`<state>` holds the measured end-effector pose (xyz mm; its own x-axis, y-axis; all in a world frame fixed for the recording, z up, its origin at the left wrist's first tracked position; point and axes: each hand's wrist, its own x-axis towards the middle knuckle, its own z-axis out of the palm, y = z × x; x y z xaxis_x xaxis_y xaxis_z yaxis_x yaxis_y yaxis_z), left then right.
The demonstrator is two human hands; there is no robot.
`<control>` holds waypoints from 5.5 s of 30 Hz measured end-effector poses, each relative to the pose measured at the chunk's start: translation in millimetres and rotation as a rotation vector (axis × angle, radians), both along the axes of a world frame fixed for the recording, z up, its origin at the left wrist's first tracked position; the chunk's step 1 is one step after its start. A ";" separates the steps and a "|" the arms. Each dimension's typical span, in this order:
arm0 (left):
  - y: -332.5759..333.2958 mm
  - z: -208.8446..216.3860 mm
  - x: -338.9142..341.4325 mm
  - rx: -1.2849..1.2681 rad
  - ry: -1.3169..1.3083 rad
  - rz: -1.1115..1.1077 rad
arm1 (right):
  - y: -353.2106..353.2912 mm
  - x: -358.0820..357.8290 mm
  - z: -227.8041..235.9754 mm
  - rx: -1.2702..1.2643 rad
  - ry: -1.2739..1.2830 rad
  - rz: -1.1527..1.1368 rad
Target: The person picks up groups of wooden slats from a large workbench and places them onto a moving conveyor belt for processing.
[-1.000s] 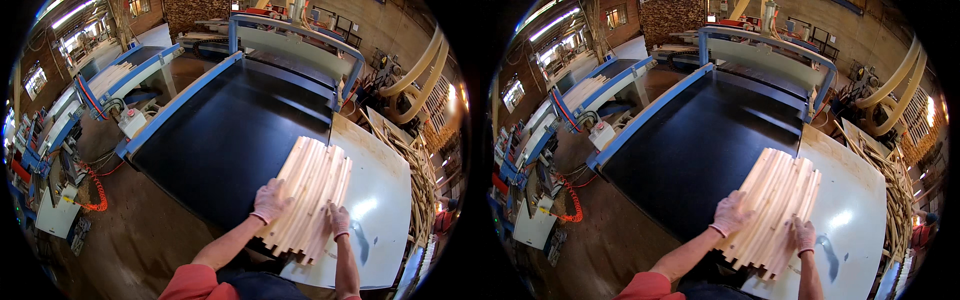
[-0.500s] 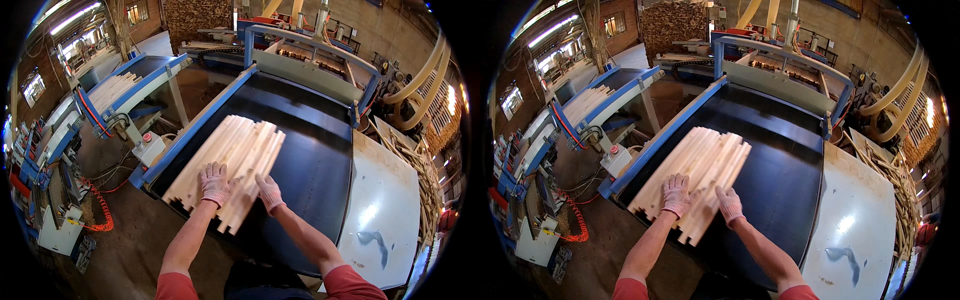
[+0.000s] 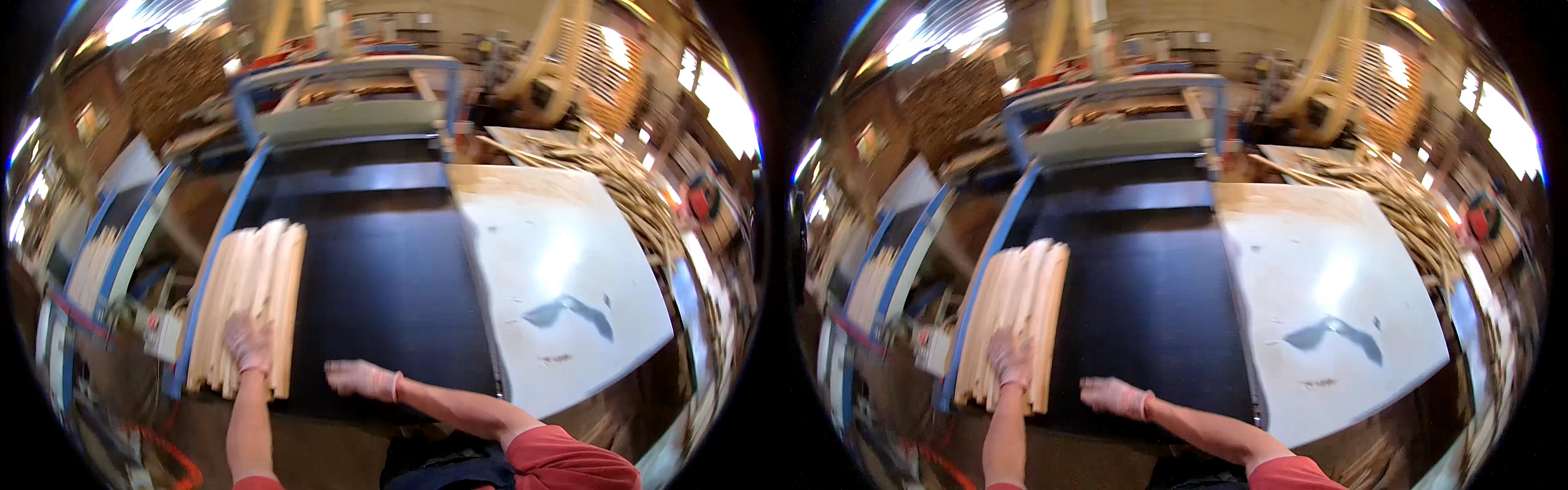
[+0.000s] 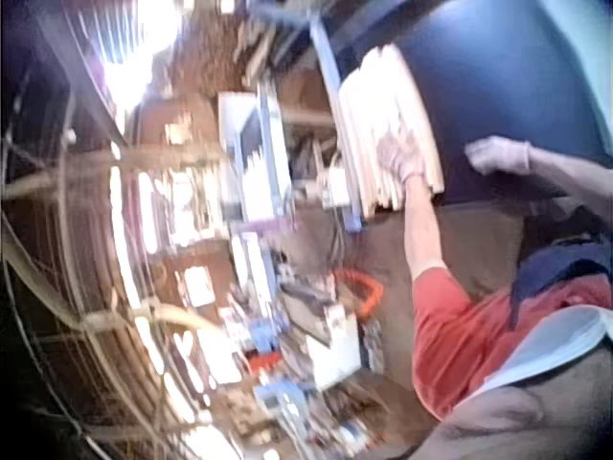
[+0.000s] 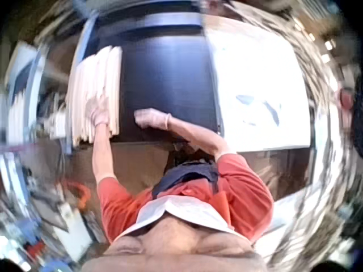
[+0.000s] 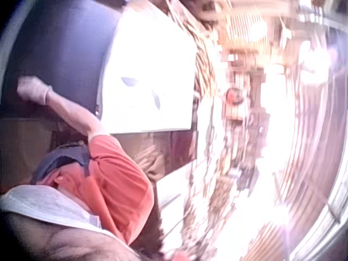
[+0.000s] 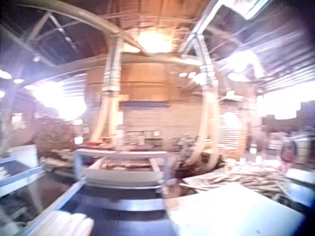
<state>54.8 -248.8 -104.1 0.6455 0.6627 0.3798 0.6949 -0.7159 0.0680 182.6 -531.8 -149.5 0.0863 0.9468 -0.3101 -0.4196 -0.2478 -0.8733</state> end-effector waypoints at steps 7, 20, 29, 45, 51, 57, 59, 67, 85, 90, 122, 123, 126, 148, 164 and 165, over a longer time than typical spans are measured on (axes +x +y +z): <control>-101.1 36.2 82.3 0.212 -0.172 -0.280 | -271.9 -41.8 -19.4 0.167 -0.184 0.201; -745.6 -67.8 158.0 -1.858 -0.259 -1.035 | -855.0 -272.0 -331.7 -1.283 -0.299 -1.018; -936.5 -102.3 173.8 -1.705 0.878 -1.076 | -886.2 -449.0 -391.2 -1.470 0.311 -1.329; -1253.1 -121.6 405.7 -1.384 1.151 -1.427 | -1021.2 -210.9 -253.6 -1.238 0.486 -1.661; -1349.0 -137.3 470.1 -1.330 1.105 -1.777 | -1069.9 -163.0 -291.1 -1.447 -0.139 -1.334; -1421.2 -188.6 504.5 -0.977 1.080 -2.107 | -1126.0 -115.3 -324.9 -1.168 0.437 -1.290; -1448.1 -208.8 518.2 -1.074 1.227 -1.795 | -1164.7 -102.6 -336.1 -1.229 0.094 -1.124; -1617.3 -204.4 571.4 -0.783 1.161 -1.937 | -1446.1 -42.6 -352.3 -1.267 0.218 -1.450; -1933.8 -183.0 662.9 -1.437 1.382 -1.166 | -1784.5 227.1 -265.5 -0.056 0.828 -2.290; -2046.7 -186.1 718.2 -1.431 1.356 -1.085 | -1873.9 279.6 -260.8 -0.139 0.787 -2.225; -2651.8 -264.7 1076.9 -0.412 0.502 -2.031 | -2455.5 702.5 -188.3 -1.503 -0.072 -1.740; -2653.0 -267.5 1075.1 -0.512 0.480 -1.975 | -2455.1 702.1 -191.4 -1.501 -0.078 -1.756; -2644.9 -269.8 1061.1 -0.638 0.438 -1.880 | -2446.8 698.5 -195.3 -1.505 -0.140 -1.776; -2424.2 -299.3 972.3 -1.461 0.955 -1.080 | -2286.8 512.5 -189.3 -1.183 -0.266 -1.337; -2390.9 -276.5 911.5 -1.824 1.052 -1.008 | -2271.0 566.3 -181.0 -1.430 -0.063 -1.996; -2375.2 -271.3 898.4 -1.815 1.030 -0.992 | -2258.9 553.3 -175.0 -1.425 -0.073 -1.998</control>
<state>953.2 -2624.0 -375.4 0.3926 -0.7105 -0.5840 0.5030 -0.3657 0.7831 735.9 -2790.7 -324.5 0.2486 -0.9000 -0.3581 -0.7764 0.0359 -0.6293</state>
